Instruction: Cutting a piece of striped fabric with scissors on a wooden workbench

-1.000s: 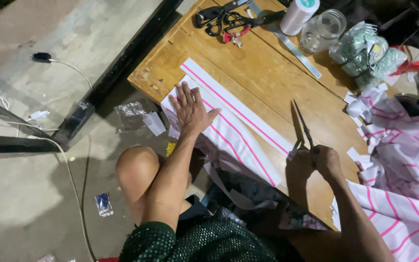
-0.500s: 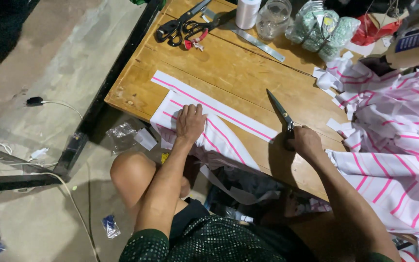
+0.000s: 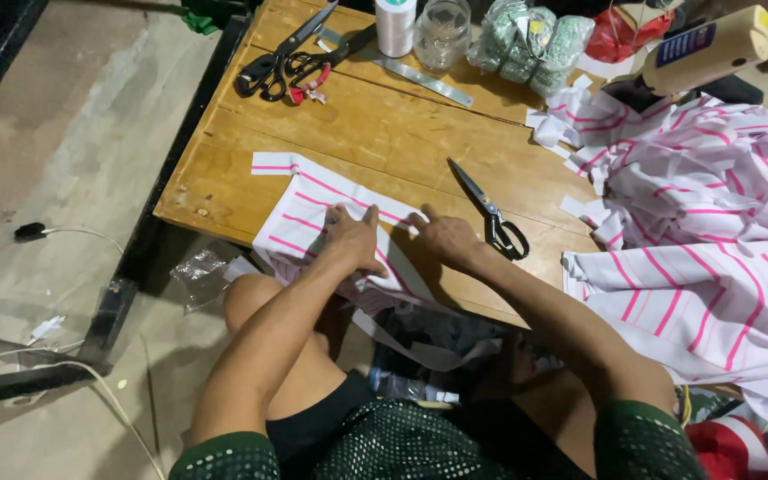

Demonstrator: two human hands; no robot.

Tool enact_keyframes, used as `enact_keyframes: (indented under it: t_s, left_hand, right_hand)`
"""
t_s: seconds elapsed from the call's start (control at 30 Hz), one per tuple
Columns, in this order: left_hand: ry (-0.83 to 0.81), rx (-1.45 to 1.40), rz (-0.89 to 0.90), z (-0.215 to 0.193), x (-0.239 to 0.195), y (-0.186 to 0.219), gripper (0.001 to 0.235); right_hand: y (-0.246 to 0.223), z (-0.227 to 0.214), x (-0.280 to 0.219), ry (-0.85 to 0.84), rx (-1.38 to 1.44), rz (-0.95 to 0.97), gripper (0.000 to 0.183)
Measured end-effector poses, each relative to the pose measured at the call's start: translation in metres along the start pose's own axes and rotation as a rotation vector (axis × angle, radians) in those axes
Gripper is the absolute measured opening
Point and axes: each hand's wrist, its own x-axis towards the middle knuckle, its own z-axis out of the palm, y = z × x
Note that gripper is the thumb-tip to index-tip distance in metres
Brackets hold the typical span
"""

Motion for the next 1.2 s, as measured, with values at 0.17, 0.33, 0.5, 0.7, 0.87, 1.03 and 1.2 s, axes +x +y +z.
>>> enact_keyframes:
  t_s: [0.17,0.33,0.5,0.7,0.87,1.03,1.2]
  left_hand:
    - [0.018,-0.09,-0.036,0.025,0.031,-0.001,0.135]
    - [0.072,-0.11,-0.01,0.016,0.029,0.003,0.109]
    - [0.014,-0.181,-0.025,-0.008,0.021,0.01,0.099]
    - [-0.004,-0.23,-0.04,0.014,0.065,0.009,0.092]
    - [0.027,-0.188,-0.025,-0.006,0.061,0.013,0.088]
    - [0.067,-0.178,-0.042,-0.033,0.05,0.005,0.086]
    - [0.119,-0.243,-0.076,-0.049,0.046,-0.006,0.094]
  right_hand:
    - [-0.034,-0.019,0.039,0.5,0.023,-0.2,0.032]
    - [0.015,0.097,0.088,0.235,0.286,0.017,0.022]
    - [0.126,0.04,0.045,0.256,1.436,0.461,0.035]
    - [0.285,-0.034,-0.017,0.876,1.281,0.833,0.014]
    - [0.257,-0.086,-0.057,1.075,1.001,0.481,0.048]
    - [0.124,-0.02,-0.065,0.515,0.625,0.449,0.05]
    - [-0.005,0.037,-0.095,0.046,0.398,-0.124,0.064]
